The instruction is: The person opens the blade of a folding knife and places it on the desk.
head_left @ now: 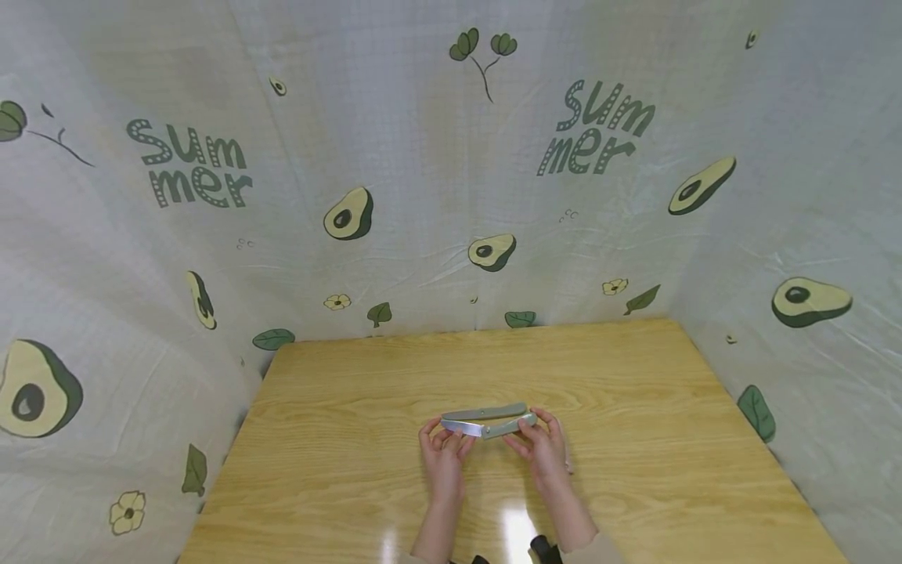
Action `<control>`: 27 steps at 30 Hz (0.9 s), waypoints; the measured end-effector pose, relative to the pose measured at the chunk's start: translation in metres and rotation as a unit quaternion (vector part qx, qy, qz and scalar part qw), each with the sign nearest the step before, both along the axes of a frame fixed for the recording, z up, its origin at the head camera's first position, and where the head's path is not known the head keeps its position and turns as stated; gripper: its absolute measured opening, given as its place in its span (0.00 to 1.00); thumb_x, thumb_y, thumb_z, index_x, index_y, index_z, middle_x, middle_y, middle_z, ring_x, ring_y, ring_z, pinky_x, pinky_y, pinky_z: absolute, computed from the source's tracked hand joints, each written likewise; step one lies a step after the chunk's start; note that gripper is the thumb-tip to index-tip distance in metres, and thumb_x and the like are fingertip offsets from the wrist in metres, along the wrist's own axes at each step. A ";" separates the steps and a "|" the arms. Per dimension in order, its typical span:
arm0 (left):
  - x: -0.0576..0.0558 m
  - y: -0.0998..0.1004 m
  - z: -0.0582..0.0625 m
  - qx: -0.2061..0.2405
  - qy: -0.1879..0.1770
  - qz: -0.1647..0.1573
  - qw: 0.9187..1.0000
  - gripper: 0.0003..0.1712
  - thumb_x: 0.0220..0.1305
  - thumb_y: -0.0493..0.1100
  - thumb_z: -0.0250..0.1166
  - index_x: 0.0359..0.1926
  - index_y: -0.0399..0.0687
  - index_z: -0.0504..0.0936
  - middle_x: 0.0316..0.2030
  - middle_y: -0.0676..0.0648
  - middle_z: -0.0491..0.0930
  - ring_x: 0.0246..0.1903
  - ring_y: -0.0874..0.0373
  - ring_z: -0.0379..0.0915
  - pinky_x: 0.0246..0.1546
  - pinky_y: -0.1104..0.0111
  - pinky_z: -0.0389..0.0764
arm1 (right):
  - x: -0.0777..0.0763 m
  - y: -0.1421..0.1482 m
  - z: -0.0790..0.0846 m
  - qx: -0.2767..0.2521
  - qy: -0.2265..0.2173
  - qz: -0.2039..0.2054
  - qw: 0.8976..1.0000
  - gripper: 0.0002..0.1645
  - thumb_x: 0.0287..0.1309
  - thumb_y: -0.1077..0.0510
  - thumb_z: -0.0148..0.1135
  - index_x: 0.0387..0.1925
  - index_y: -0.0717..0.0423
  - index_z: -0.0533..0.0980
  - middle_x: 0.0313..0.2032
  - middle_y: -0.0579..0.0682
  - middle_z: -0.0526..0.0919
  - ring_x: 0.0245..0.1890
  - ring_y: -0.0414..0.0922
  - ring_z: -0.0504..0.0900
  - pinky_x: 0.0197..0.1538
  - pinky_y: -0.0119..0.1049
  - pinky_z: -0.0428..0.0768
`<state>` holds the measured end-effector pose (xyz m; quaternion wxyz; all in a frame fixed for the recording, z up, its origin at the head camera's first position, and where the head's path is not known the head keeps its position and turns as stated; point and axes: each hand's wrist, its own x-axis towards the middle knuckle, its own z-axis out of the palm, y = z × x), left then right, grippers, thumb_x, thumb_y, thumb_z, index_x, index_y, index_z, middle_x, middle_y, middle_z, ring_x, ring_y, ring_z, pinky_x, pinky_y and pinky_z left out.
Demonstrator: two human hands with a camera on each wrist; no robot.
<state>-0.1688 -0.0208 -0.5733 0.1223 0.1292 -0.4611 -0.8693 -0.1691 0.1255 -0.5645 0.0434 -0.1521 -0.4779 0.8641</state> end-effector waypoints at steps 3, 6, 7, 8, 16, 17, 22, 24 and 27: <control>0.000 0.001 -0.001 0.002 0.001 0.006 1.000 0.28 0.61 0.22 0.55 0.60 0.28 0.56 0.38 0.40 0.68 0.37 0.52 0.79 0.45 0.58 0.85 | 0.001 -0.001 0.000 -0.007 0.001 -0.007 1.000 0.22 0.65 0.72 0.52 0.57 0.63 0.58 0.41 0.51 0.75 0.35 0.41 0.84 0.47 0.43 0.85; 0.000 0.001 -0.001 -0.003 0.005 0.010 1.000 0.27 0.61 0.22 0.55 0.59 0.29 0.56 0.38 0.41 0.68 0.38 0.51 0.78 0.46 0.56 0.84 | 0.001 -0.002 0.000 -0.011 0.005 -0.009 1.000 0.23 0.65 0.72 0.51 0.58 0.65 0.57 0.41 0.51 0.75 0.36 0.41 0.83 0.48 0.44 0.85; 0.000 0.001 -0.001 -0.003 0.006 0.012 1.000 0.26 0.61 0.22 0.55 0.59 0.29 0.57 0.38 0.41 0.68 0.38 0.51 0.78 0.46 0.55 0.84 | 0.001 -0.002 0.000 -0.015 0.005 -0.011 1.000 0.23 0.65 0.72 0.51 0.58 0.65 0.57 0.42 0.51 0.75 0.36 0.41 0.84 0.48 0.44 0.85; 0.000 0.002 0.000 -0.005 0.007 0.012 1.000 0.27 0.62 0.22 0.54 0.59 0.28 0.56 0.38 0.41 0.67 0.38 0.52 0.78 0.46 0.55 0.84 | 0.001 -0.003 0.000 -0.019 0.004 -0.014 1.000 0.23 0.65 0.72 0.51 0.58 0.65 0.57 0.42 0.51 0.76 0.36 0.42 0.84 0.48 0.45 0.85; 0.003 0.003 0.001 0.009 0.004 0.022 1.000 0.28 0.62 0.22 0.55 0.61 0.30 0.55 0.39 0.40 0.67 0.36 0.56 0.77 0.45 0.59 0.85 | 0.000 -0.004 -0.001 -0.017 -0.011 -0.012 1.000 0.24 0.67 0.70 0.50 0.60 0.64 0.54 0.46 0.53 0.75 0.38 0.41 0.83 0.52 0.46 0.82; 0.003 0.003 0.001 0.007 0.005 0.023 1.000 0.28 0.62 0.22 0.55 0.61 0.29 0.55 0.39 0.40 0.66 0.36 0.56 0.77 0.45 0.59 0.85 | 0.000 -0.004 -0.001 -0.016 -0.010 -0.012 1.000 0.25 0.67 0.70 0.51 0.61 0.64 0.54 0.46 0.53 0.75 0.39 0.41 0.83 0.52 0.45 0.83; 0.002 0.004 -0.002 -0.001 0.008 0.032 0.999 0.27 0.62 0.23 0.54 0.60 0.28 0.54 0.39 0.40 0.66 0.37 0.56 0.76 0.44 0.60 0.85 | 0.001 -0.005 -0.001 -0.015 -0.010 -0.010 1.000 0.24 0.67 0.69 0.51 0.60 0.64 0.54 0.47 0.52 0.75 0.39 0.41 0.83 0.53 0.46 0.82; 0.002 0.005 -0.002 0.000 0.008 0.037 0.999 0.27 0.62 0.23 0.53 0.60 0.28 0.53 0.38 0.41 0.66 0.37 0.55 0.76 0.44 0.60 0.85 | 0.001 -0.006 -0.001 -0.014 -0.012 -0.011 1.000 0.23 0.67 0.69 0.51 0.59 0.63 0.55 0.47 0.52 0.75 0.40 0.41 0.83 0.54 0.46 0.82; 0.003 0.006 -0.002 0.006 0.009 0.042 0.999 0.27 0.62 0.22 0.53 0.59 0.28 0.52 0.38 0.41 0.65 0.38 0.55 0.76 0.44 0.61 0.85 | 0.001 -0.007 -0.001 -0.014 -0.012 -0.013 1.000 0.22 0.67 0.69 0.51 0.58 0.63 0.56 0.48 0.54 0.75 0.40 0.41 0.83 0.54 0.47 0.81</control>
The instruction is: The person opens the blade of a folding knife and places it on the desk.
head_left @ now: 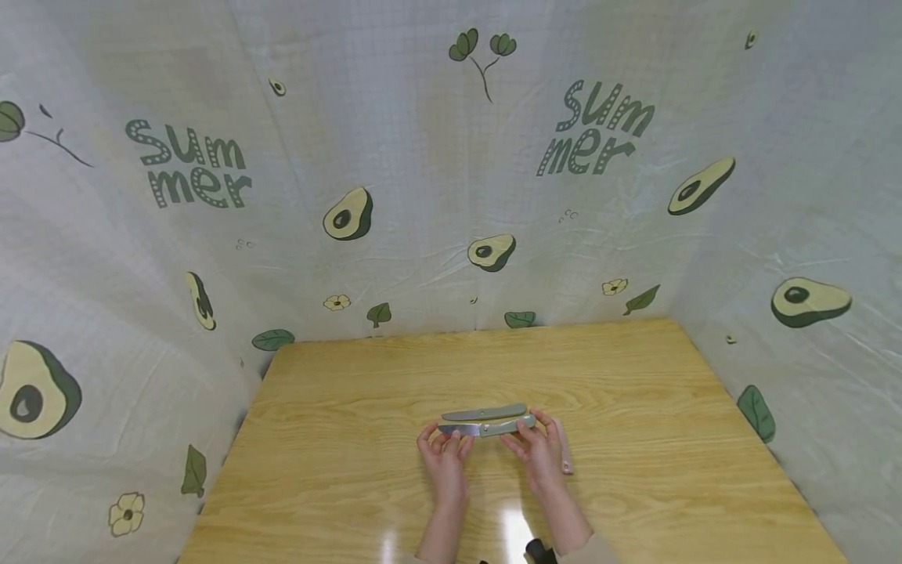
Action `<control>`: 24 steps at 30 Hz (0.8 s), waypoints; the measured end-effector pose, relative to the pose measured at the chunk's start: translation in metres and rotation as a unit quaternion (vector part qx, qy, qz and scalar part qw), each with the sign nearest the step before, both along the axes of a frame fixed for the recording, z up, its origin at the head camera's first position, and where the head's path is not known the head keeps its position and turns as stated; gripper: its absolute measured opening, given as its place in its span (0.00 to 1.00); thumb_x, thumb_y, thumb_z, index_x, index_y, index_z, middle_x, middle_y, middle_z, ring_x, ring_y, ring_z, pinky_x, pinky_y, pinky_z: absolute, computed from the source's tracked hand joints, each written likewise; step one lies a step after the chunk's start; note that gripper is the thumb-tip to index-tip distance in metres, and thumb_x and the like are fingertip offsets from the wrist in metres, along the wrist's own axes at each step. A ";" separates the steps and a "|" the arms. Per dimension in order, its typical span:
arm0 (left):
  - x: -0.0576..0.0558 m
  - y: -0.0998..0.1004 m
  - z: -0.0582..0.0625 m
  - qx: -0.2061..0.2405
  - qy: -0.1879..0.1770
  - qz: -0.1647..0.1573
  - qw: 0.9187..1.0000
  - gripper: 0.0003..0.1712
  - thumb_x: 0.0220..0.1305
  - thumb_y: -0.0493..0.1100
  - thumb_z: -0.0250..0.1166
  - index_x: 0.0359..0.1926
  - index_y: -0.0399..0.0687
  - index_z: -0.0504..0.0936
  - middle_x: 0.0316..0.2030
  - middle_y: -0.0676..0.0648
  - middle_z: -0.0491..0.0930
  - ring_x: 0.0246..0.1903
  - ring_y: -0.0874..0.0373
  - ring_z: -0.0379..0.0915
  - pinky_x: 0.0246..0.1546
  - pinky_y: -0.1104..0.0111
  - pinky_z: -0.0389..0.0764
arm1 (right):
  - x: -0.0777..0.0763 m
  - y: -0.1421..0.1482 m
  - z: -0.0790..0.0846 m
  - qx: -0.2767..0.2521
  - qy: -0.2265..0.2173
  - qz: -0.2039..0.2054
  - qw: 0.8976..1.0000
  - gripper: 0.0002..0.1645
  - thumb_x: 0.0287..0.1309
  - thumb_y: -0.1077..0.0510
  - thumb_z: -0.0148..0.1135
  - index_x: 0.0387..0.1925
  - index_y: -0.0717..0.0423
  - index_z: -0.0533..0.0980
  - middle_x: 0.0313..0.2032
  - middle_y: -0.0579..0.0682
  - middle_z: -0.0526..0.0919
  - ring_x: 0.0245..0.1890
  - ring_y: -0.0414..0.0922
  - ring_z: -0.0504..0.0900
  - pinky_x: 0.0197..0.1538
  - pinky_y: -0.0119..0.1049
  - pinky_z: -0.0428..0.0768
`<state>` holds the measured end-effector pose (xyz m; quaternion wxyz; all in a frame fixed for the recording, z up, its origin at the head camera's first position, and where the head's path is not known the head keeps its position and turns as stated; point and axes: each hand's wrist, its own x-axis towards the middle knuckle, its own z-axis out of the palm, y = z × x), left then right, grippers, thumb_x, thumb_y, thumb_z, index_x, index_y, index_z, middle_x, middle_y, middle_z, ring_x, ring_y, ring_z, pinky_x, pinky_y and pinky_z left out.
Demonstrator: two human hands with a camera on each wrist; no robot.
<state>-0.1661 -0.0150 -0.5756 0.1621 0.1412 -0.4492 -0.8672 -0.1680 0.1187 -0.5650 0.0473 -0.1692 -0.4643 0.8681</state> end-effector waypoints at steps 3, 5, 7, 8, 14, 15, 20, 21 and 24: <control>0.001 0.001 0.001 0.004 0.001 0.003 1.000 0.27 0.63 0.22 0.52 0.59 0.29 0.52 0.39 0.41 0.64 0.40 0.55 0.75 0.46 0.61 0.85 | 0.000 -0.001 0.000 -0.002 0.002 -0.002 1.000 0.22 0.67 0.70 0.50 0.58 0.63 0.55 0.49 0.56 0.74 0.40 0.42 0.83 0.55 0.48 0.81; 0.001 0.002 0.002 0.003 0.001 0.005 1.000 0.26 0.63 0.22 0.52 0.59 0.30 0.52 0.40 0.40 0.64 0.41 0.54 0.75 0.47 0.60 0.84 | 0.001 -0.002 0.000 -0.002 0.003 -0.003 1.000 0.22 0.68 0.69 0.50 0.59 0.64 0.55 0.51 0.59 0.73 0.40 0.42 0.83 0.55 0.48 0.80; 0.002 0.003 0.003 0.001 0.002 0.008 1.000 0.26 0.64 0.22 0.51 0.59 0.30 0.52 0.41 0.40 0.63 0.42 0.53 0.74 0.48 0.60 0.84 | 0.001 -0.002 0.000 -0.003 0.003 -0.002 1.000 0.23 0.68 0.69 0.49 0.60 0.64 0.54 0.53 0.60 0.73 0.41 0.43 0.83 0.56 0.48 0.79; 0.002 0.003 0.003 0.002 0.000 0.010 1.000 0.26 0.64 0.22 0.51 0.59 0.30 0.52 0.41 0.39 0.63 0.42 0.53 0.75 0.48 0.60 0.83 | 0.001 -0.003 0.000 -0.003 0.003 -0.001 1.000 0.23 0.69 0.69 0.49 0.60 0.64 0.54 0.53 0.60 0.72 0.41 0.43 0.83 0.56 0.48 0.79; 0.003 0.006 0.004 0.004 -0.006 0.020 1.000 0.26 0.63 0.21 0.51 0.59 0.31 0.52 0.42 0.39 0.63 0.41 0.55 0.75 0.48 0.61 0.84 | 0.002 -0.003 0.000 -0.012 0.004 0.000 1.000 0.21 0.69 0.68 0.48 0.58 0.62 0.54 0.53 0.58 0.72 0.42 0.43 0.83 0.57 0.48 0.78; 0.004 0.006 0.004 0.003 -0.005 0.022 1.000 0.26 0.63 0.21 0.51 0.59 0.31 0.51 0.42 0.39 0.63 0.40 0.56 0.75 0.47 0.61 0.84 | 0.002 -0.003 0.000 -0.012 0.004 0.000 1.000 0.21 0.69 0.69 0.48 0.58 0.62 0.54 0.53 0.58 0.72 0.42 0.43 0.83 0.57 0.48 0.78; 0.004 0.007 0.003 0.005 -0.001 0.028 1.000 0.26 0.63 0.21 0.52 0.58 0.30 0.52 0.41 0.39 0.63 0.40 0.56 0.74 0.47 0.60 0.84 | 0.001 -0.001 -0.001 -0.011 0.010 -0.003 1.000 0.22 0.69 0.69 0.48 0.60 0.64 0.54 0.55 0.62 0.71 0.42 0.43 0.83 0.57 0.50 0.78; 0.004 0.007 0.003 0.005 -0.001 0.028 1.000 0.26 0.63 0.21 0.52 0.58 0.30 0.52 0.42 0.39 0.63 0.40 0.56 0.75 0.48 0.60 0.84 | 0.001 -0.001 -0.002 -0.011 0.009 -0.003 1.000 0.23 0.69 0.69 0.48 0.61 0.65 0.54 0.55 0.62 0.71 0.42 0.43 0.83 0.57 0.49 0.79; 0.003 0.007 0.004 0.008 -0.003 0.032 0.999 0.26 0.62 0.21 0.53 0.58 0.30 0.53 0.42 0.39 0.64 0.40 0.56 0.75 0.48 0.60 0.84 | 0.000 0.001 -0.003 -0.013 0.006 -0.006 1.000 0.25 0.69 0.69 0.49 0.63 0.66 0.55 0.51 0.60 0.71 0.39 0.42 0.82 0.56 0.45 0.80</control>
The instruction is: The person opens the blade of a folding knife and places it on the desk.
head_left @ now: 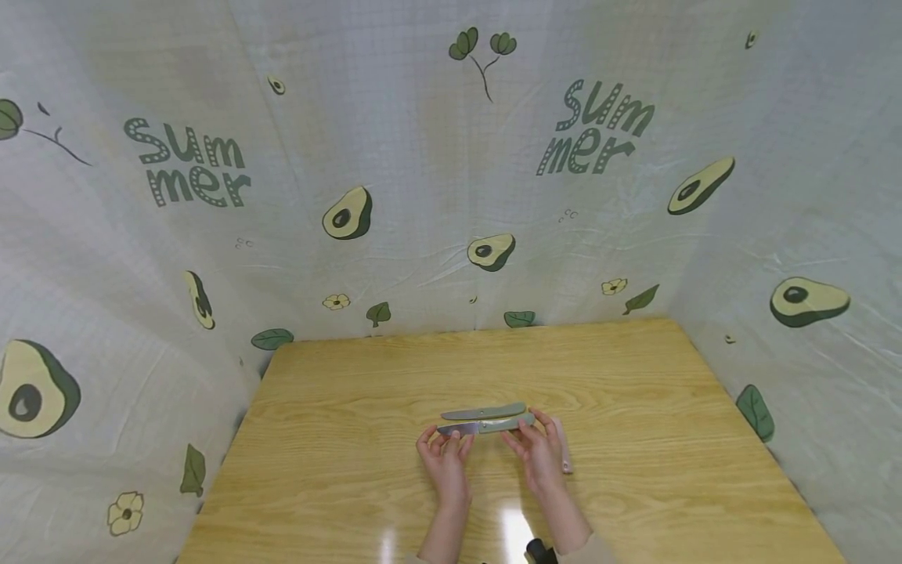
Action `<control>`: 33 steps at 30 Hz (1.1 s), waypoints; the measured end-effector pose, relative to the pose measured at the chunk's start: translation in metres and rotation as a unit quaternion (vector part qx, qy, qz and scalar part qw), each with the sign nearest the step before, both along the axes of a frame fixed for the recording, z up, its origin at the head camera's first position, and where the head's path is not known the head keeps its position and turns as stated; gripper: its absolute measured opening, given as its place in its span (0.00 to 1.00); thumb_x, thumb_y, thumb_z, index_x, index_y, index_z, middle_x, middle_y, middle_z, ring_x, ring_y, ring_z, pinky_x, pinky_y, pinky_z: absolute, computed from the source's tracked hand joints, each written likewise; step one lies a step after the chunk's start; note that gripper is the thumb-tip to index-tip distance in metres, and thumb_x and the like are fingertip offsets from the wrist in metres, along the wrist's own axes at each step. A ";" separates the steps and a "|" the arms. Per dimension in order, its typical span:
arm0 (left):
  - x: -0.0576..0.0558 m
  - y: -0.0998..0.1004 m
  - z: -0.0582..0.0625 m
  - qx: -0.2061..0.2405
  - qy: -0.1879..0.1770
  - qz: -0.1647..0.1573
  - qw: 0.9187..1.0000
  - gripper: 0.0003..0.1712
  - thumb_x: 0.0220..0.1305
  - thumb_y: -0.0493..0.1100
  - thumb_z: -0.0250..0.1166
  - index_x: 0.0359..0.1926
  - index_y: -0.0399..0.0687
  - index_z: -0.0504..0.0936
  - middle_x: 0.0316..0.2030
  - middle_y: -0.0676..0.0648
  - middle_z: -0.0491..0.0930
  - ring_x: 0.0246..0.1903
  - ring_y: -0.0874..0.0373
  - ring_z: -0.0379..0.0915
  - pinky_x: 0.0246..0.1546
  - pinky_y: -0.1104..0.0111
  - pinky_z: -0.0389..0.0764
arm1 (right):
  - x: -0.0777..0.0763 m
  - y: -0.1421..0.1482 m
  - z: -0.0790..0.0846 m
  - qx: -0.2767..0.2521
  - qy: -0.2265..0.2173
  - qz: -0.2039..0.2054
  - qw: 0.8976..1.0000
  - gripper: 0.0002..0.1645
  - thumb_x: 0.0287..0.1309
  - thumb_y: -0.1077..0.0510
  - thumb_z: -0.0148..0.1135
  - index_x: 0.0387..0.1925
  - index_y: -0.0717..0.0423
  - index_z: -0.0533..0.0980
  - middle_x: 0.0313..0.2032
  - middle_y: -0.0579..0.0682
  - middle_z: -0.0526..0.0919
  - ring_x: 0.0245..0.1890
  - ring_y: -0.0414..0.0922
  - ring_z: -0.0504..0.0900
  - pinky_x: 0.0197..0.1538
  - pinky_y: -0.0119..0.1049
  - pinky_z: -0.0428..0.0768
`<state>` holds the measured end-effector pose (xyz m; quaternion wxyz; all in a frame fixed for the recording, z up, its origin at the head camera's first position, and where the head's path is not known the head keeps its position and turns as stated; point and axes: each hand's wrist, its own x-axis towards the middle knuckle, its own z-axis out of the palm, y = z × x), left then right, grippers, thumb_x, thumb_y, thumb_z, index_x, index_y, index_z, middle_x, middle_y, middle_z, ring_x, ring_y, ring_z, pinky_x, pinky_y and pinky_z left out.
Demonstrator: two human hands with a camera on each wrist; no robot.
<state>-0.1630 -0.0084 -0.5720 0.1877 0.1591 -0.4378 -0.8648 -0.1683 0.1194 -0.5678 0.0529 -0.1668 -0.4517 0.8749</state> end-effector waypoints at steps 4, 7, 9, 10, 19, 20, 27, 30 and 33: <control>-0.001 0.001 0.001 0.003 0.002 0.005 1.000 0.26 0.62 0.22 0.54 0.58 0.30 0.53 0.41 0.39 0.64 0.38 0.58 0.75 0.47 0.61 0.84 | -0.002 0.002 -0.001 0.000 0.000 -0.015 1.000 0.25 0.67 0.71 0.51 0.62 0.68 0.55 0.41 0.53 0.74 0.34 0.39 0.81 0.51 0.38 0.83; -0.001 0.000 0.001 0.000 -0.001 0.004 1.000 0.27 0.63 0.22 0.54 0.59 0.31 0.52 0.41 0.39 0.65 0.38 0.59 0.75 0.48 0.62 0.84 | -0.003 0.001 -0.002 0.007 0.005 -0.031 0.999 0.22 0.65 0.73 0.52 0.56 0.68 0.57 0.35 0.50 0.77 0.30 0.38 0.81 0.46 0.35 0.85; -0.001 0.000 0.000 -0.006 -0.004 -0.002 1.000 0.28 0.64 0.23 0.54 0.59 0.32 0.51 0.41 0.39 0.65 0.39 0.58 0.76 0.49 0.62 0.83 | -0.004 0.002 -0.004 0.013 0.009 -0.038 0.999 0.20 0.64 0.74 0.52 0.53 0.67 0.56 0.33 0.50 0.78 0.29 0.38 0.81 0.44 0.34 0.86; 0.000 -0.001 -0.001 -0.009 -0.007 -0.006 1.000 0.28 0.65 0.24 0.54 0.60 0.32 0.51 0.42 0.39 0.65 0.40 0.57 0.76 0.50 0.62 0.82 | -0.004 0.002 -0.004 0.018 0.009 -0.037 0.999 0.19 0.64 0.74 0.52 0.52 0.67 0.56 0.34 0.50 0.78 0.29 0.38 0.82 0.44 0.34 0.86; -0.002 -0.014 -0.010 -0.020 -0.047 -0.032 0.998 0.28 0.64 0.27 0.58 0.60 0.27 0.56 0.45 0.36 0.67 0.41 0.53 0.80 0.48 0.61 0.84 | -0.004 0.011 -0.010 0.067 -0.001 -0.003 0.998 0.22 0.63 0.75 0.53 0.55 0.79 0.59 0.37 0.53 0.76 0.34 0.40 0.84 0.47 0.32 0.84; -0.003 -0.016 -0.011 -0.022 -0.053 -0.035 0.998 0.28 0.64 0.28 0.59 0.61 0.27 0.57 0.46 0.36 0.68 0.41 0.54 0.80 0.47 0.61 0.84 | -0.004 0.012 -0.010 0.077 -0.003 0.003 0.997 0.23 0.63 0.75 0.53 0.56 0.80 0.60 0.37 0.53 0.77 0.35 0.39 0.84 0.47 0.33 0.84; 0.000 -0.030 -0.020 -0.039 -0.084 -0.093 0.991 0.31 0.67 0.30 0.57 0.67 0.26 0.56 0.44 0.41 0.70 0.42 0.55 0.79 0.49 0.58 0.83 | -0.003 0.024 -0.008 0.175 -0.050 0.077 0.980 0.31 0.60 0.72 0.56 0.63 0.80 0.60 0.48 0.64 0.74 0.40 0.42 0.81 0.49 0.34 0.84; 0.003 -0.037 -0.025 -0.045 -0.104 -0.128 0.985 0.34 0.68 0.28 0.54 0.70 0.24 0.51 0.40 0.44 0.72 0.38 0.57 0.80 0.47 0.60 0.84 | -0.001 0.029 -0.008 0.198 -0.070 0.111 0.971 0.33 0.59 0.72 0.57 0.64 0.80 0.59 0.47 0.64 0.73 0.39 0.43 0.80 0.47 0.34 0.84; 0.007 -0.040 -0.028 -0.055 -0.122 -0.155 0.979 0.36 0.66 0.26 0.52 0.71 0.24 0.47 0.36 0.45 0.73 0.33 0.57 0.81 0.44 0.61 0.85 | 0.001 0.029 -0.009 0.207 -0.084 0.128 0.966 0.36 0.59 0.72 0.58 0.65 0.80 0.57 0.44 0.61 0.74 0.37 0.44 0.80 0.44 0.34 0.84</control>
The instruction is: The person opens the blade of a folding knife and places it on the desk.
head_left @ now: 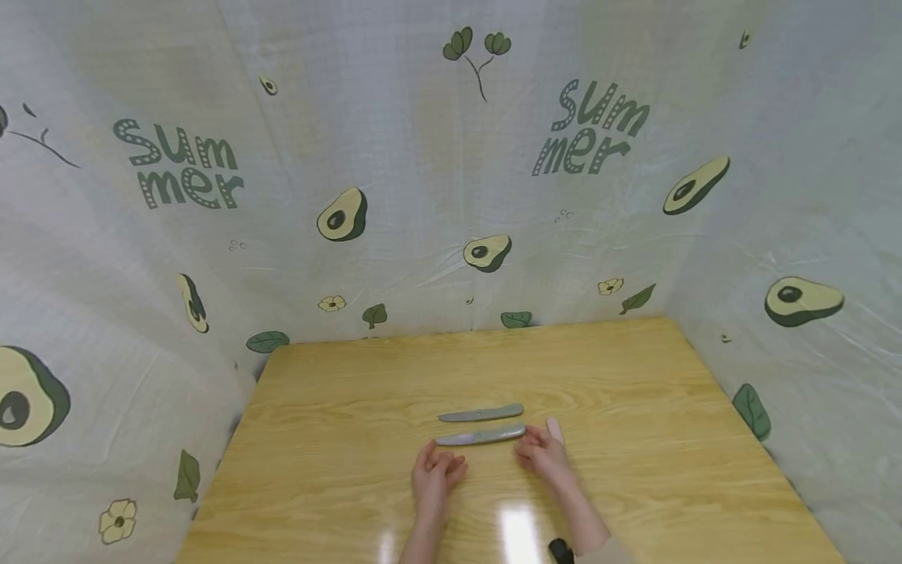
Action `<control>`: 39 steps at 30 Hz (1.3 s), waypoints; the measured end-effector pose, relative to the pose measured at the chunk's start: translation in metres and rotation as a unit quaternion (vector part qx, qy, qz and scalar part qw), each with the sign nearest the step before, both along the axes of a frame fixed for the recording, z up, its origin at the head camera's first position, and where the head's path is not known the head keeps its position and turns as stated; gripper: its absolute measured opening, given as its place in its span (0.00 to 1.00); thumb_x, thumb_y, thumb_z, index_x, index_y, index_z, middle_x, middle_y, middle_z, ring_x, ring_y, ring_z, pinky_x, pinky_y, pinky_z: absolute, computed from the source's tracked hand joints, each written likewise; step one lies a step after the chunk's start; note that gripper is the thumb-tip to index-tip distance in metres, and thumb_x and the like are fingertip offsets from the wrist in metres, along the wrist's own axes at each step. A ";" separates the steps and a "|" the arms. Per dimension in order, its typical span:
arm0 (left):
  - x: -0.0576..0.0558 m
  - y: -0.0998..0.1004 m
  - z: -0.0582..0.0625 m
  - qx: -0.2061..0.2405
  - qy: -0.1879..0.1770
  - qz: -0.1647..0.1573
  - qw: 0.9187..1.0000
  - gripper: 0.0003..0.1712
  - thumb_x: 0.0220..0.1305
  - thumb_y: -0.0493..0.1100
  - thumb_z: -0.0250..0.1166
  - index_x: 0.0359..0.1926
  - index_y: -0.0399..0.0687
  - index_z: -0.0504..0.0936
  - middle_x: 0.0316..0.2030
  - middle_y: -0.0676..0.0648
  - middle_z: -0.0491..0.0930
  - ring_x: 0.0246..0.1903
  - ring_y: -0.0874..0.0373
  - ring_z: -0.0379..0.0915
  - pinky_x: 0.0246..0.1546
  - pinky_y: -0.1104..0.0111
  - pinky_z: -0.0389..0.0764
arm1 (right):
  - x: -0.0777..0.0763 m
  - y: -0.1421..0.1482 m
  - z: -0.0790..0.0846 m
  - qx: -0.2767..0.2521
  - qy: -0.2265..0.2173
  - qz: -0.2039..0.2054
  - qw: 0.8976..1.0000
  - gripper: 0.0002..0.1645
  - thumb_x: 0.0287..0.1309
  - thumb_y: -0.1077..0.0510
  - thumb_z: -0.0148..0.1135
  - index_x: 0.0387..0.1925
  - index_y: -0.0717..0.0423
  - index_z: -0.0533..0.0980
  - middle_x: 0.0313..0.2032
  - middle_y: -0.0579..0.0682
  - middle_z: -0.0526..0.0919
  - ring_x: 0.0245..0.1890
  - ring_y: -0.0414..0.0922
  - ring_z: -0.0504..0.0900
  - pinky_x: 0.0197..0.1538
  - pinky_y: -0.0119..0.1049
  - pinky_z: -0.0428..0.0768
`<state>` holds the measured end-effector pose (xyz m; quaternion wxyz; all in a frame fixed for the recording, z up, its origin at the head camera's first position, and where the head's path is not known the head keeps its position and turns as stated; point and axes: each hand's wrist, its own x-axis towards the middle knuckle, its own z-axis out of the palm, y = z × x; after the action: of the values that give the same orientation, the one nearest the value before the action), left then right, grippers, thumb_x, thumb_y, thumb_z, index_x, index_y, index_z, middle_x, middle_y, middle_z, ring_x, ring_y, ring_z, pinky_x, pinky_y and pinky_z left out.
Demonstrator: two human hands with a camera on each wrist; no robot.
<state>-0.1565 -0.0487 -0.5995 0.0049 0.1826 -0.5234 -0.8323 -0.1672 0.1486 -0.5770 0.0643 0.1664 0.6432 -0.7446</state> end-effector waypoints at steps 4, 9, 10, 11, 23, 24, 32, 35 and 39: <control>0.003 -0.002 -0.002 -0.010 -0.001 -0.024 1.000 0.38 0.64 0.25 0.52 0.71 0.23 0.45 0.34 0.44 0.73 0.32 0.56 0.82 0.42 0.61 0.86 | 0.003 -0.001 -0.001 0.011 -0.009 0.019 1.000 0.39 0.58 0.71 0.58 0.66 0.82 0.52 0.41 0.63 0.77 0.35 0.46 0.82 0.41 0.35 0.86; 0.004 -0.004 0.000 -0.016 0.000 -0.041 0.999 0.39 0.64 0.26 0.52 0.71 0.21 0.44 0.36 0.41 0.74 0.32 0.55 0.82 0.42 0.62 0.86 | 0.002 -0.002 -0.002 0.017 -0.012 0.031 0.999 0.40 0.59 0.70 0.58 0.66 0.83 0.50 0.42 0.68 0.79 0.33 0.47 0.82 0.39 0.36 0.86; 0.004 -0.004 0.000 -0.018 0.000 -0.045 0.999 0.39 0.65 0.26 0.52 0.71 0.21 0.43 0.36 0.40 0.74 0.32 0.55 0.82 0.42 0.62 0.86 | 0.002 -0.002 -0.002 0.017 -0.013 0.033 0.999 0.41 0.59 0.70 0.58 0.67 0.83 0.50 0.42 0.68 0.79 0.33 0.47 0.82 0.39 0.35 0.86; 0.004 -0.005 0.001 -0.019 0.000 -0.048 0.999 0.38 0.65 0.26 0.51 0.71 0.21 0.43 0.36 0.40 0.74 0.32 0.56 0.82 0.42 0.62 0.86 | 0.002 -0.002 -0.003 0.017 -0.014 0.033 0.999 0.41 0.59 0.70 0.58 0.67 0.83 0.50 0.42 0.68 0.79 0.33 0.47 0.83 0.39 0.36 0.86; 0.003 0.009 0.004 -0.070 0.007 -0.004 0.998 0.41 0.63 0.27 0.55 0.71 0.29 0.44 0.44 0.37 0.68 0.35 0.54 0.78 0.39 0.62 0.87 | 0.005 0.006 0.002 0.015 0.004 0.016 1.000 0.39 0.59 0.71 0.57 0.68 0.78 0.53 0.38 0.65 0.80 0.34 0.49 0.84 0.42 0.37 0.86; 0.003 0.011 0.004 -0.079 0.011 0.003 0.997 0.39 0.63 0.28 0.56 0.70 0.30 0.47 0.45 0.37 0.67 0.37 0.53 0.77 0.39 0.62 0.87 | 0.005 0.009 0.003 0.018 0.009 0.010 1.000 0.37 0.60 0.71 0.56 0.68 0.77 0.54 0.38 0.64 0.80 0.34 0.49 0.84 0.42 0.37 0.86; -0.011 0.044 0.012 -0.129 0.036 -0.051 0.990 0.20 0.64 0.34 0.60 0.55 0.27 0.70 0.44 0.40 0.75 0.43 0.50 0.76 0.45 0.61 0.85 | 0.001 0.044 0.019 0.058 0.040 -0.069 0.995 0.28 0.65 0.70 0.55 0.65 0.76 0.61 0.36 0.51 0.78 0.31 0.34 0.82 0.42 0.27 0.84; -0.018 0.061 0.014 -0.139 0.052 -0.082 0.985 0.18 0.63 0.34 0.61 0.51 0.27 0.73 0.44 0.37 0.77 0.44 0.47 0.77 0.45 0.62 0.84 | -0.002 0.057 0.020 0.080 0.038 -0.087 0.992 0.29 0.65 0.68 0.55 0.65 0.74 0.62 0.40 0.52 0.77 0.32 0.30 0.79 0.43 0.23 0.82; -0.026 0.084 0.015 -0.135 0.067 -0.127 0.980 0.18 0.62 0.32 0.62 0.52 0.26 0.74 0.45 0.33 0.79 0.45 0.46 0.79 0.45 0.64 0.84 | -0.006 0.070 0.018 0.102 0.041 -0.105 0.988 0.29 0.64 0.68 0.55 0.64 0.76 0.62 0.48 0.65 0.75 0.32 0.26 0.76 0.41 0.21 0.80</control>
<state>-0.1821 0.0354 -0.5843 -0.0412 0.0564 -0.6480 -0.7584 -0.1732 0.2190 -0.5591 -0.0582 0.2084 0.6967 -0.6839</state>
